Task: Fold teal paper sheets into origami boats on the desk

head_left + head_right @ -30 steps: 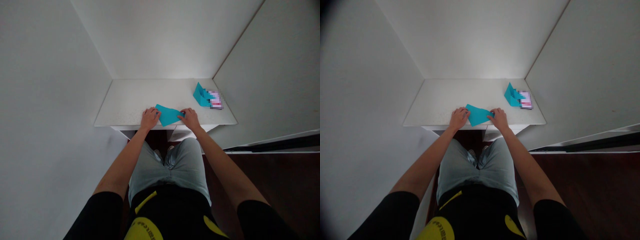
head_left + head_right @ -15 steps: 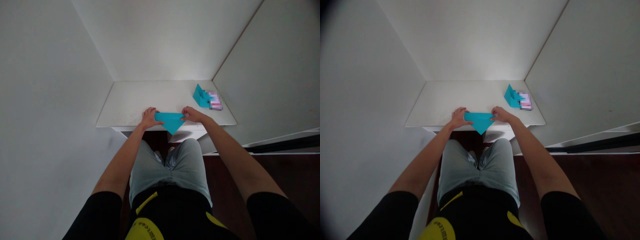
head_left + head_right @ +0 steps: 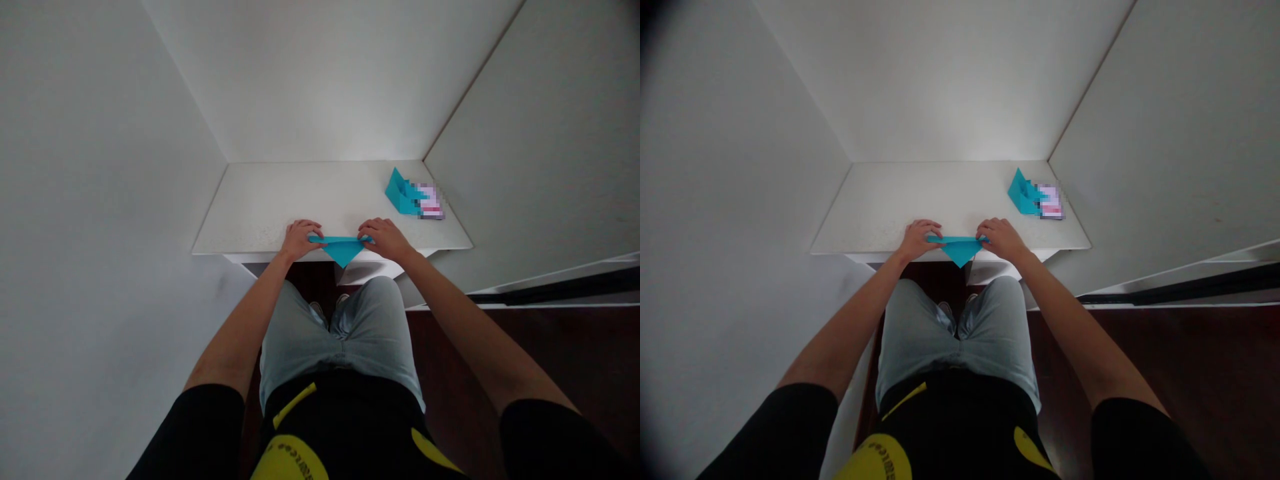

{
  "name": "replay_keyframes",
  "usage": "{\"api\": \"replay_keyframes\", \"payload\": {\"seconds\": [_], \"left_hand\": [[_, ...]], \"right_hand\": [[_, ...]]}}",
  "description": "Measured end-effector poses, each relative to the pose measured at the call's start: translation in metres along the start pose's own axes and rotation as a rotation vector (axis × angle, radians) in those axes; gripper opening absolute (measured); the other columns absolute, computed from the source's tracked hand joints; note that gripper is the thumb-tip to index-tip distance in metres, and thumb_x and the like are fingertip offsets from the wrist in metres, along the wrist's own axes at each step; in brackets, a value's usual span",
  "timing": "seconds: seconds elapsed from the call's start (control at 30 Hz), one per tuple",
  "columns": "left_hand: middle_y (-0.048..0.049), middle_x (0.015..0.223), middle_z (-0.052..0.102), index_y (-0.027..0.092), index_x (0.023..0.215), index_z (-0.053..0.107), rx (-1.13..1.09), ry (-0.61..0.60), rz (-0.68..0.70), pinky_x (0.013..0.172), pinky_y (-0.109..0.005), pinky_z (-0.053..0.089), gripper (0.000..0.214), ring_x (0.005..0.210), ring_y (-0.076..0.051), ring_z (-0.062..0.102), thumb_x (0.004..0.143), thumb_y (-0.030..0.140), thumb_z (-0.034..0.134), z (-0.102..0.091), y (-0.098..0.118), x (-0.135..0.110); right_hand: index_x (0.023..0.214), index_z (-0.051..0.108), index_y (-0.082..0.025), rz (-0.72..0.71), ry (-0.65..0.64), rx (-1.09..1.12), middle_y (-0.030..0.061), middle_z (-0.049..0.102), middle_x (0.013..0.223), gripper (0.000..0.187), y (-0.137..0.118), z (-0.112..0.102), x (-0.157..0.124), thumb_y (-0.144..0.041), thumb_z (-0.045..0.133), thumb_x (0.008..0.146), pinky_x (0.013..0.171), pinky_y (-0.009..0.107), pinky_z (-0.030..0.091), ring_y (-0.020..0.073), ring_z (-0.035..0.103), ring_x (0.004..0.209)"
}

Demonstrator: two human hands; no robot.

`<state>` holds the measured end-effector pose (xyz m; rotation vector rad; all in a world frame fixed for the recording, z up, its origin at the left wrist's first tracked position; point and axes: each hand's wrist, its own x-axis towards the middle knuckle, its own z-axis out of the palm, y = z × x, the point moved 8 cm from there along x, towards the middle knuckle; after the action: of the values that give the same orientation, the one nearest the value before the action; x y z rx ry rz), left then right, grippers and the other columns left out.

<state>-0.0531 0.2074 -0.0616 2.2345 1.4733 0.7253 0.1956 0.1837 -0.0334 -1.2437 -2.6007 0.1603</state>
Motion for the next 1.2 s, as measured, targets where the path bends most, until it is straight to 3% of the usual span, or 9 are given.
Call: {"api": "replay_keyframes", "payload": {"seconds": [0.13,0.27,0.4,0.47,0.57,0.7,0.83,1.03,1.2], "left_hand": [[0.0003,0.131,0.079,0.035,0.095,0.086,-0.006,0.002,0.036,0.118,-0.053,0.043,0.012,0.132,-0.031,0.064,0.085,0.035,0.092,0.002,0.003,0.000],[0.0010,0.133,0.080,0.037,0.101,0.086,0.013,-0.037,0.078,0.120,-0.052,0.043,0.008,0.134,-0.029,0.065,0.093,0.035,0.084,0.005,0.008,-0.003],[0.0007,0.144,0.075,0.037,0.118,0.083,0.037,-0.087,0.175,0.127,-0.052,0.039,0.025,0.143,-0.027,0.062,0.093,0.041,0.084,0.008,0.013,-0.019],[0.0006,0.150,0.071,0.037,0.126,0.081,0.045,-0.094,0.214,0.131,-0.051,0.036,0.034,0.147,-0.026,0.060,0.092,0.040,0.085,0.010,0.013,-0.030],[0.0008,0.143,0.076,0.036,0.120,0.082,0.030,-0.019,0.196,0.131,-0.050,0.036,0.023,0.143,-0.023,0.064,0.098,0.034,0.079,0.008,0.011,-0.042],[-0.0011,0.123,0.084,0.031,0.103,0.083,-0.046,0.087,0.172,0.122,-0.048,0.047,0.008,0.131,-0.023,0.072,0.100,0.031,0.076,0.005,0.012,-0.049],[-0.0047,0.113,0.084,0.027,0.104,0.081,-0.108,0.157,0.084,0.109,-0.044,0.055,0.009,0.115,-0.025,0.076,0.100,0.029,0.073,0.002,0.005,-0.042],[-0.0013,0.094,0.080,0.024,0.116,0.077,-0.357,0.217,-0.141,0.079,-0.030,0.058,0.019,0.082,-0.017,0.073,0.100,0.035,0.073,0.000,-0.017,-0.018],[-0.0007,0.097,0.079,0.024,0.121,0.075,-0.344,0.164,-0.145,0.081,-0.030,0.058,0.036,0.085,-0.017,0.073,0.088,0.034,0.087,0.005,-0.016,-0.013]], "right_hand": [[0.129,0.076,-0.026,0.021,0.009,0.040,0.0106,0.075,0.141,0.031,-0.013,0.015,-0.027,-0.028,0.058,0.104,0.104,0.051,0.049,0.0331,0.069,0.125],[0.156,0.060,-0.024,0.053,0.058,0.073,0.0123,0.057,0.165,0.049,-0.018,0.030,-0.053,-0.035,0.055,0.108,0.120,0.056,0.047,0.0322,0.057,0.150],[0.163,0.052,-0.025,0.091,0.075,0.079,0.0117,0.052,0.169,0.055,-0.016,0.035,-0.062,-0.039,0.053,0.109,0.128,0.058,0.040,0.0304,0.050,0.157],[0.160,0.055,-0.025,0.108,0.091,0.087,0.0111,0.054,0.167,0.053,-0.013,0.034,-0.062,-0.041,0.053,0.110,0.126,0.056,0.042,0.0303,0.052,0.154],[0.149,0.065,-0.026,0.152,0.147,0.099,0.0102,0.064,0.158,0.044,-0.010,0.028,-0.060,-0.041,0.055,0.110,0.116,0.054,0.047,0.0321,0.062,0.143],[0.124,0.078,-0.026,0.223,0.225,0.127,0.0104,0.080,0.132,0.029,-0.004,0.019,-0.056,-0.040,0.058,0.108,0.102,0.052,0.048,0.0337,0.070,0.120],[0.109,0.080,-0.024,0.276,0.303,0.215,0.0108,0.082,0.104,0.029,0.008,0.013,-0.046,-0.044,0.060,0.107,0.095,0.048,0.049,0.0321,0.072,0.102],[0.115,0.078,-0.024,0.442,0.357,0.452,0.0060,0.081,0.099,0.032,0.041,0.021,-0.031,-0.049,0.068,0.098,0.080,0.039,0.052,0.0260,0.071,0.084],[0.112,0.079,-0.023,0.504,0.316,0.412,0.0069,0.080,0.100,0.028,0.052,0.033,-0.022,-0.043,0.070,0.093,0.081,0.039,0.052,0.0259,0.068,0.084]]}}
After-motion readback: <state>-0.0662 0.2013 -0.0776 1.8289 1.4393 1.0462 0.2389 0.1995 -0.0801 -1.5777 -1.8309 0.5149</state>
